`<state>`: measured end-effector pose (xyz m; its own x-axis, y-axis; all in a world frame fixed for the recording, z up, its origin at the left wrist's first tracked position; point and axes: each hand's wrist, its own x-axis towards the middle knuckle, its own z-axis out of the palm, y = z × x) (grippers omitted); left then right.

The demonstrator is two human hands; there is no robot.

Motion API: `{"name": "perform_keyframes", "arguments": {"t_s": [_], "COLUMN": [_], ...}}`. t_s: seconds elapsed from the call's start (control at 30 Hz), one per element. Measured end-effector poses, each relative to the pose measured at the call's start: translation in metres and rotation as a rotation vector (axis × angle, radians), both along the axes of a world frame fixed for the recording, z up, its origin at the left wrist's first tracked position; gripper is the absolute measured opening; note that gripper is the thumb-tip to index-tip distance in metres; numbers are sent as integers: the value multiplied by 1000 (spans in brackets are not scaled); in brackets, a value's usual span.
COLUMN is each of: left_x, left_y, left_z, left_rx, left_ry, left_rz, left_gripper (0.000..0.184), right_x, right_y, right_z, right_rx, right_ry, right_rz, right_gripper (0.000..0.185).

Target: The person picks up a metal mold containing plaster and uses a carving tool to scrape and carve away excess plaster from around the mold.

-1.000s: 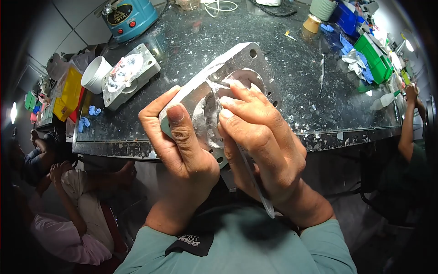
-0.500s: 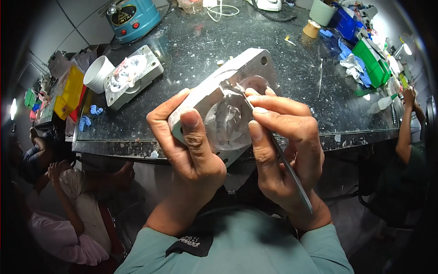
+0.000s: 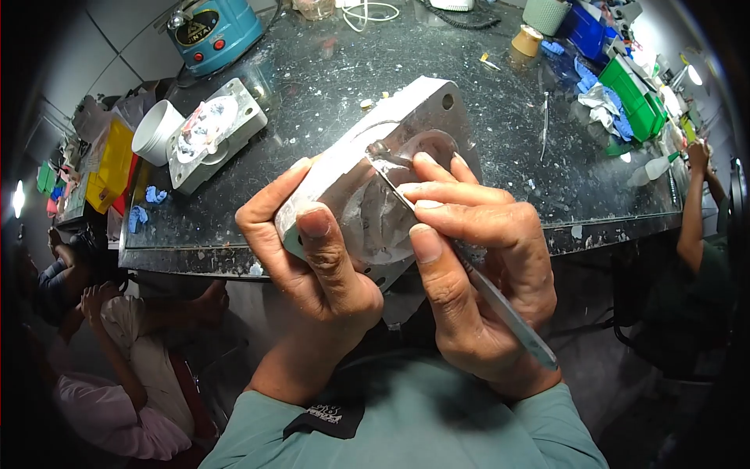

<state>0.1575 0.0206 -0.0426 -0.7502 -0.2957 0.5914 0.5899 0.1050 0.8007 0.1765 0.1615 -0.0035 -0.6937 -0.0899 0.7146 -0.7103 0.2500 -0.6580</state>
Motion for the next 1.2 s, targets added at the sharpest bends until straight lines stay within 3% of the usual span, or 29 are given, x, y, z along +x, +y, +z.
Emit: {"name": "perform_keyframes", "arguments": {"t_s": [0.4, 1.2], "left_x": [-1, -1], "left_y": [1, 7], "left_z": [-1, 5], "left_rx": [-16, 69], "left_ry": [29, 70], "left_rz": [28, -49], "left_gripper": [52, 49], "right_x": [1, 3], "right_y": [4, -1], "right_z": [7, 11], "right_rx": [-35, 403], "right_ry": [-79, 236], "right_rz": [13, -200], "right_gripper": [14, 25]}}
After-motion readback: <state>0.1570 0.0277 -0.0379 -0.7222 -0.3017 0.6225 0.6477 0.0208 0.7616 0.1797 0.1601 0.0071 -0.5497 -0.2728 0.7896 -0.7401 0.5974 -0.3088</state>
